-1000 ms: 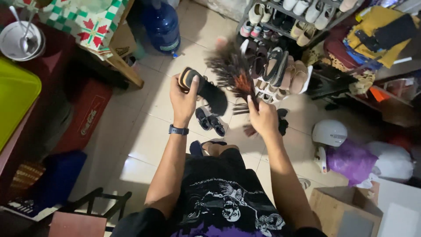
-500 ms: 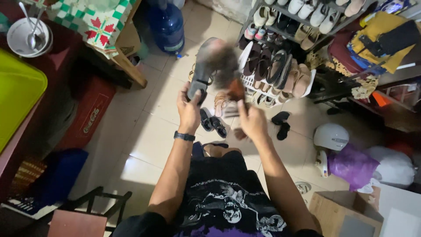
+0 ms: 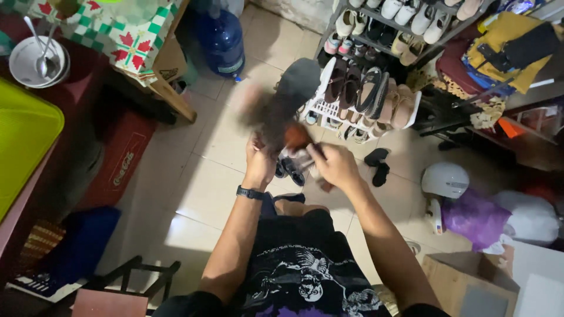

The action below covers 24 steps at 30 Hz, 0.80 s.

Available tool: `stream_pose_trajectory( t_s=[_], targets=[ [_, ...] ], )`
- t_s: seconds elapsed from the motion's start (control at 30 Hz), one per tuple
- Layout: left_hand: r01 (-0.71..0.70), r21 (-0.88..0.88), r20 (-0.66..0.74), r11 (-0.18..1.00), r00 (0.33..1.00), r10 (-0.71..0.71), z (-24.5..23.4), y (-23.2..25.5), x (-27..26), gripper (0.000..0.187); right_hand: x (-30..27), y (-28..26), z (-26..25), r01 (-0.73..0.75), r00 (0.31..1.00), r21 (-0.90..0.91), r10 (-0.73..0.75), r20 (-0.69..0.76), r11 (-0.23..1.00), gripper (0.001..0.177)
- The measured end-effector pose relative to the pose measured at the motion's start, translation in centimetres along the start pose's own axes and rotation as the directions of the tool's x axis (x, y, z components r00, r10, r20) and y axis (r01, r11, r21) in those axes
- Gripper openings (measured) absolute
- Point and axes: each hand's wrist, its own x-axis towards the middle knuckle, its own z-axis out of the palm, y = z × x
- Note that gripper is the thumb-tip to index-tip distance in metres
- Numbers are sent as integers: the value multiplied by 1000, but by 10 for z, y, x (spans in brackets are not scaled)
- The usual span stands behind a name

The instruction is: The person uses a brush to clean several pairs of shoes, including a black slip-on, a beige sandal, and a black sandal. The person holds each shoe and brushes the upper and sole surfaces before placing them on the floor.

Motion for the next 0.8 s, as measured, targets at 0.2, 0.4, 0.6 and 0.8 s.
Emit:
stream_pose_trajectory(
  t_s=[0.2,0.4,0.6,0.8],
  targets=[
    [138,89,-98,986,987,-129,38,24,-18,49,22,40,-21,-281,909,-80,239,-342,956,55],
    [115,-7,-63,993,991,-115,35,14,-8,47,-4,4,-20,-246,946,192,279,-166,950,50],
    [144,-5,-25,990,989,-144,31,12,-10,51,19,9,-19,-401,916,-186,398,-56,897,40],
    [270,-163,82,949,962,-259,39,33,-21,47,23,6,-60,-109,917,-30,90,-388,994,42]
  ],
)
